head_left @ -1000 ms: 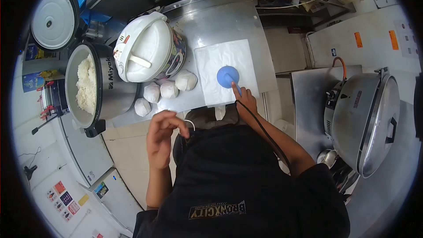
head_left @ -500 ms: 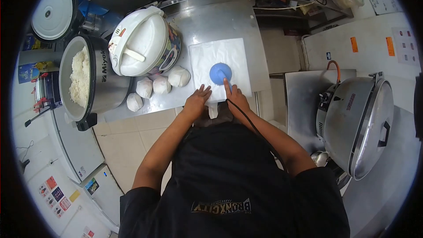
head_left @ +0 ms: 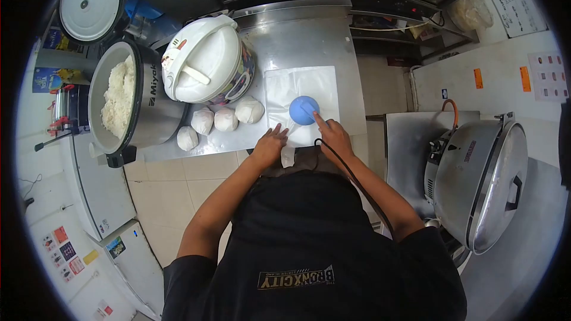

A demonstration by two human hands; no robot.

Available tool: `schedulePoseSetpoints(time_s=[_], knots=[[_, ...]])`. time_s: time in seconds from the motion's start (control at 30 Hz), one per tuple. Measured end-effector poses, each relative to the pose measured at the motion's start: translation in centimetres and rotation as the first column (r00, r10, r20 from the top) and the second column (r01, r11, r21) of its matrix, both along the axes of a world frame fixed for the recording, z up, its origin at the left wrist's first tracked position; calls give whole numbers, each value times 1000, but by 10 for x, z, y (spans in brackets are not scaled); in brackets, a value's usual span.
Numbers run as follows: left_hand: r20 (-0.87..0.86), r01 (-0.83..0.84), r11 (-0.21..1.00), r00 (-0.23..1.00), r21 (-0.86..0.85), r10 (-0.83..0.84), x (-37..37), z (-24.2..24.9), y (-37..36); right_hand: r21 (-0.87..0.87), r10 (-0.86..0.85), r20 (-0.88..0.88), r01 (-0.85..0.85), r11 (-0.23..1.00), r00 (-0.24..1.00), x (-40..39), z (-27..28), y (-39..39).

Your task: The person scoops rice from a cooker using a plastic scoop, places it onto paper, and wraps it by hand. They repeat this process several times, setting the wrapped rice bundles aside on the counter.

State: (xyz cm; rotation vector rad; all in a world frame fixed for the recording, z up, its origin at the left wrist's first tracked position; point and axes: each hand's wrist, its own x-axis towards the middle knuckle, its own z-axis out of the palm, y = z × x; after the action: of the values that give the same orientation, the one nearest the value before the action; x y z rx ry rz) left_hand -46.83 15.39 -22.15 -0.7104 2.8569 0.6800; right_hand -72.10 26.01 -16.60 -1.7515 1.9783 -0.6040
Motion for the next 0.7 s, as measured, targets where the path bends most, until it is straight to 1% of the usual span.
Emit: schedulePoseSetpoints(time_s=[0.03, 0.07, 0.13, 0.23, 0.27, 0.33, 0.37, 0.4, 0.43, 0.47, 0.5, 0.53, 0.57, 0.6, 0.63, 0.7], knots=[[1, -7, 1000, 1000, -2, 7, 1, 1, 0, -26, 37, -42, -38, 999, 998, -3, -3, -2], [-16, -18, 1000, 1000, 5, 19, 1, 2, 2, -27, 43, -40, -44, 999, 998, -4, -6, -2], [-32, -28, 1000, 999, 10, 28, 1, 7, 4, 18, 126, -173, -125, 992, 977, -2, -12, -1], [-62, -38, 999, 997, -34, 36, -1, 9, 7, -34, 82, -129, -87, 996, 988, 3, -24, 5], [-58, -21, 998, 998, -67, 17, -1, 8, 8, -35, 85, -129, -90, 995, 988, 4, -30, 5], [-54, -9, 995, 999, -96, 4, -1, 3, 9, -118, 30, -176, -51, 992, 984, 6, -42, 7], [-41, 16, 990, 999, -142, -22, -1, 1, 9, -117, 33, -176, -54, 992, 984, 6, -47, 10], [-27, 41, 981, 999, -188, -47, -1, 0, 9, -178, 15, -108, -34, 984, 994, 6, -47, 10], [-27, 39, 982, 999, -187, -45, -1, -2, 9, -237, 0, -39, -9, 972, 999, 5, -47, 11], [-61, 29, 988, 997, -151, -39, 0, -3, 9, -236, 2, -38, -10, 972, 999, 4, -47, 11], [-93, 21, 993, 995, -114, -31, 0, -4, 10, -266, -25, 41, 35, 963, 999, 4, -39, 9], [-91, 20, 993, 995, -113, -30, -1, -2, 10, -292, -49, 121, 83, 953, 991, 3, -28, 7], [-162, -25, 995, 987, -101, 8, -2, 0, 11, -291, -50, 123, 84, 953, 991, -2, -18, 0], [-232, -66, 994, 972, -86, 45, -3, 3, 11, -301, -103, 160, 148, 942, 982, -11, -6, -15], [-228, -63, 995, 973, -83, 42, -5, 10, 11, -308, -158, 198, 215, 927, 967, -22, -1, -32], [-314, -116, 991, 945, -61, 91, -8, 24, 11, -360, -230, 51, 233, 903, 972, -46, -6, -75]])
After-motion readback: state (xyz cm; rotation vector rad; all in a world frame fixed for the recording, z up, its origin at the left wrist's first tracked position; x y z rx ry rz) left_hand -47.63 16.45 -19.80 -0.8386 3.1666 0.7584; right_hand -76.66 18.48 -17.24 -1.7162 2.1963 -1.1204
